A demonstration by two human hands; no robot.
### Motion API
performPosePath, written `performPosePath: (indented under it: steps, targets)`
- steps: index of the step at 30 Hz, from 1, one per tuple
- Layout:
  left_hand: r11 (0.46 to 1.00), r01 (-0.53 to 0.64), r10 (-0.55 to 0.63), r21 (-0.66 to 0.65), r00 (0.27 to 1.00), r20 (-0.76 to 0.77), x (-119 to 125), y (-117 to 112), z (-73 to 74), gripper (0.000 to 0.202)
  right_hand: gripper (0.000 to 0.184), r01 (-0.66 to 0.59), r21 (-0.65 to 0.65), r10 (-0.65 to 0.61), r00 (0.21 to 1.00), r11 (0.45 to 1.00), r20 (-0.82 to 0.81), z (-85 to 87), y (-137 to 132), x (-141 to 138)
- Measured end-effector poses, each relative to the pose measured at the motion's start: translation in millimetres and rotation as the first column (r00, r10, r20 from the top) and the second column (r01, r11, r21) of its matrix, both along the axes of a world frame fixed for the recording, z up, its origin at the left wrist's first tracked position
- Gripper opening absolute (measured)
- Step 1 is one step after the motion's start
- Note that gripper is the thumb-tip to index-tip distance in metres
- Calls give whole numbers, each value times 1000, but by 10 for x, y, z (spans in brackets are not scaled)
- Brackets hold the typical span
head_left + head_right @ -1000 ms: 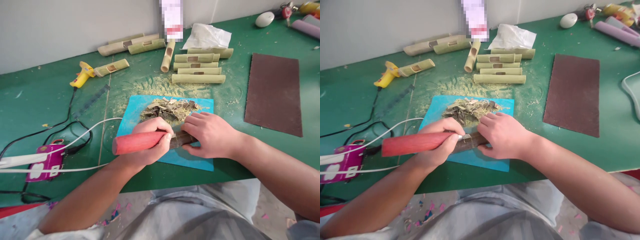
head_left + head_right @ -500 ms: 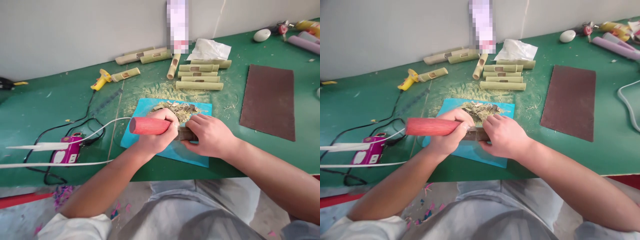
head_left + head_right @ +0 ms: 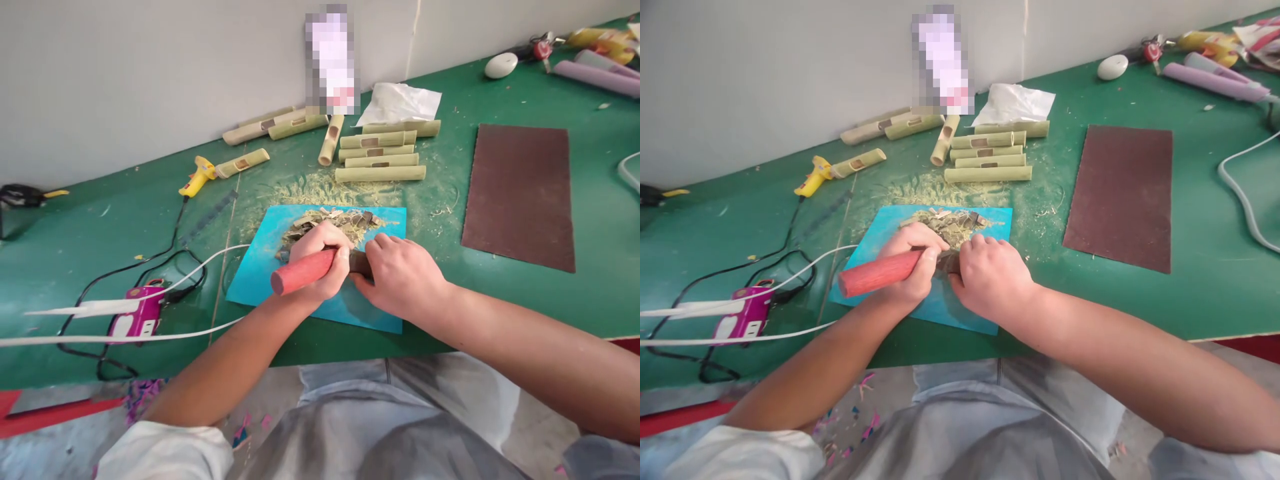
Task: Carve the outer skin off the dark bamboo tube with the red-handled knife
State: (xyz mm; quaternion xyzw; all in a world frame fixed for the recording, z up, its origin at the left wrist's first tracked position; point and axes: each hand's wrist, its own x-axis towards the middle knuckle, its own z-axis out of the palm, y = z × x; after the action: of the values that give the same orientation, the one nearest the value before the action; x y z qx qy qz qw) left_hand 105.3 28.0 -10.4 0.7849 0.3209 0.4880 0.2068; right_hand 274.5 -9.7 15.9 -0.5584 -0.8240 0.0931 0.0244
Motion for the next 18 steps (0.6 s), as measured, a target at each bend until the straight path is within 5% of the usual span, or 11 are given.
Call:
performPosePath:
  steps: [5,18]
  targets:
    - [999,9,-6,-51,998,57,-12,39,-90,23,31,16,-45,-15,1000,999,13,33,5,-16]
    - [998,-60,63,-32,991,118,-5,61,-135,18,31,7,-10,-7,1000,1000,-13,-9,24,-28]
